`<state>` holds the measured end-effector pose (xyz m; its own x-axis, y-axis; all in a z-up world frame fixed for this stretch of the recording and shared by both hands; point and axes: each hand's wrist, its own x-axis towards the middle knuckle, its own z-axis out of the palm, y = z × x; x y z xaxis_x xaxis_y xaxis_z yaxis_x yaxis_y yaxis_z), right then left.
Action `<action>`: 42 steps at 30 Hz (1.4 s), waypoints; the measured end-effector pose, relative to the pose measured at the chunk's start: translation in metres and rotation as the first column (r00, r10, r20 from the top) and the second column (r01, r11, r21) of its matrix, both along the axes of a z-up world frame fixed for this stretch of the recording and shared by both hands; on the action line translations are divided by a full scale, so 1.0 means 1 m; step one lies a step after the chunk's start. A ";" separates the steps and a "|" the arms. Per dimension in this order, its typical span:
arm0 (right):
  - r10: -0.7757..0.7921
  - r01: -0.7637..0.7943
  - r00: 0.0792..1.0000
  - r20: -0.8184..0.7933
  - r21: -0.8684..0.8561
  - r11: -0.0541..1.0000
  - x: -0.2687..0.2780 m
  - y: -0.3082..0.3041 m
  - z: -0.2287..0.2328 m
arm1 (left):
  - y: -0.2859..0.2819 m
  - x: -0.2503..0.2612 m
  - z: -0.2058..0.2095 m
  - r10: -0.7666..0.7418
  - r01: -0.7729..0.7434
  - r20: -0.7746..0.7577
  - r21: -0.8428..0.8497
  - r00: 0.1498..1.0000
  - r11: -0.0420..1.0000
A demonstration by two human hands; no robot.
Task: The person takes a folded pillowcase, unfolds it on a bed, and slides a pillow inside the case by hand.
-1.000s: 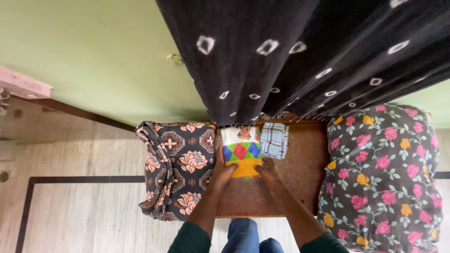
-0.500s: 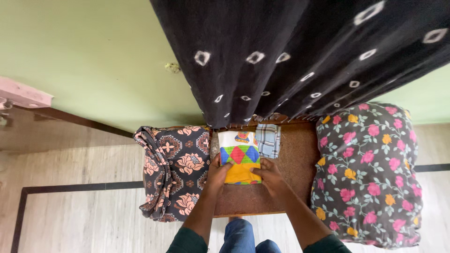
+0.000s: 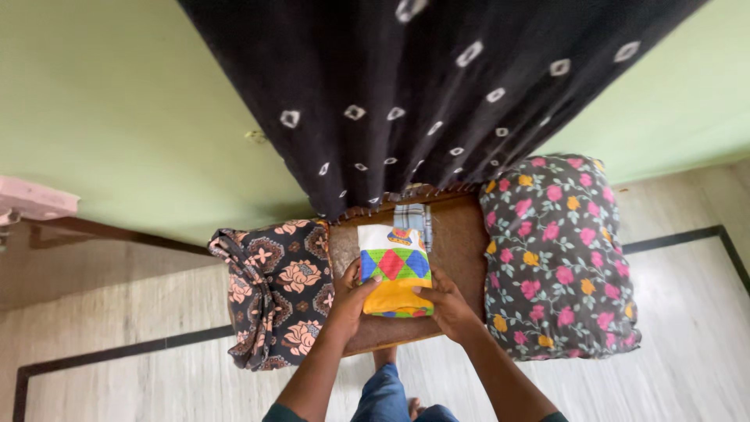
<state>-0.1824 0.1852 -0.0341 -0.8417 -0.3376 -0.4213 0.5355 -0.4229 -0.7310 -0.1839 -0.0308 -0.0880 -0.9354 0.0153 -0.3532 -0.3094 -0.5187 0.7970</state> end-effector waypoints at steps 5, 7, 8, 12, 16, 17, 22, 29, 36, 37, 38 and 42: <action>-0.139 0.139 0.990 0.009 -0.069 0.988 0.016 0.008 0.024 | 0.015 0.007 0.034 -0.062 0.062 0.005 -0.011 0.998 0.998; -0.193 0.191 0.981 -0.016 -0.084 0.978 0.024 0.013 0.028 | 0.021 0.009 0.045 -0.096 0.095 -0.013 -0.018 0.995 0.995; -0.209 0.207 0.978 -0.012 -0.103 0.973 0.029 0.017 0.030 | 0.024 0.011 0.051 -0.114 0.113 -0.020 -0.023 0.993 0.993; -0.234 0.223 0.971 -0.053 -0.160 0.961 0.045 0.032 0.040 | 0.034 0.017 0.080 -0.172 0.175 0.034 -0.085 0.984 0.981; -0.287 0.269 0.956 -0.058 -0.210 0.940 0.064 0.044 0.047 | 0.044 0.027 0.105 -0.252 0.248 -0.030 -0.086 0.967 0.965; -0.299 0.279 0.952 -0.063 -0.218 0.935 0.069 0.047 0.050 | 0.047 0.032 0.111 -0.265 0.262 -0.025 -0.094 0.964 0.961; -0.374 0.348 0.926 -0.050 -0.272 0.897 0.096 0.059 0.065 | 0.063 0.050 0.130 -0.327 0.326 -0.032 -0.026 0.944 0.945; -0.465 0.436 0.882 -0.081 -0.238 0.868 0.142 0.077 0.072 | 0.091 0.083 0.136 -0.376 0.374 -0.109 -0.041 0.920 0.927; -0.577 0.568 0.817 -0.016 -0.153 0.808 0.202 0.095 0.075 | 0.119 0.129 0.146 -0.471 0.465 -0.143 -0.074 0.870 0.882; -0.589 0.574 0.808 -0.037 -0.176 0.799 0.212 0.097 0.074 | 0.123 0.137 0.148 -0.491 0.480 -0.116 -0.111 0.864 0.870; -0.600 0.580 0.798 -0.058 -0.198 0.790 0.221 0.099 0.073 | 0.126 0.145 0.149 -0.508 0.494 -0.089 -0.147 0.857 0.857; -0.630 0.586 0.771 -0.090 -0.286 0.758 0.266 0.115 0.073 | 0.148 0.176 0.149 -0.555 0.532 -0.040 -0.232 0.831 0.814</action>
<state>0.0840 0.3000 0.0392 -0.9517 0.2036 -0.2297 -0.0161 -0.7805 -0.6250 -0.0083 0.1175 0.0609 -0.8262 0.4711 -0.3091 -0.4044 -0.1138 0.9075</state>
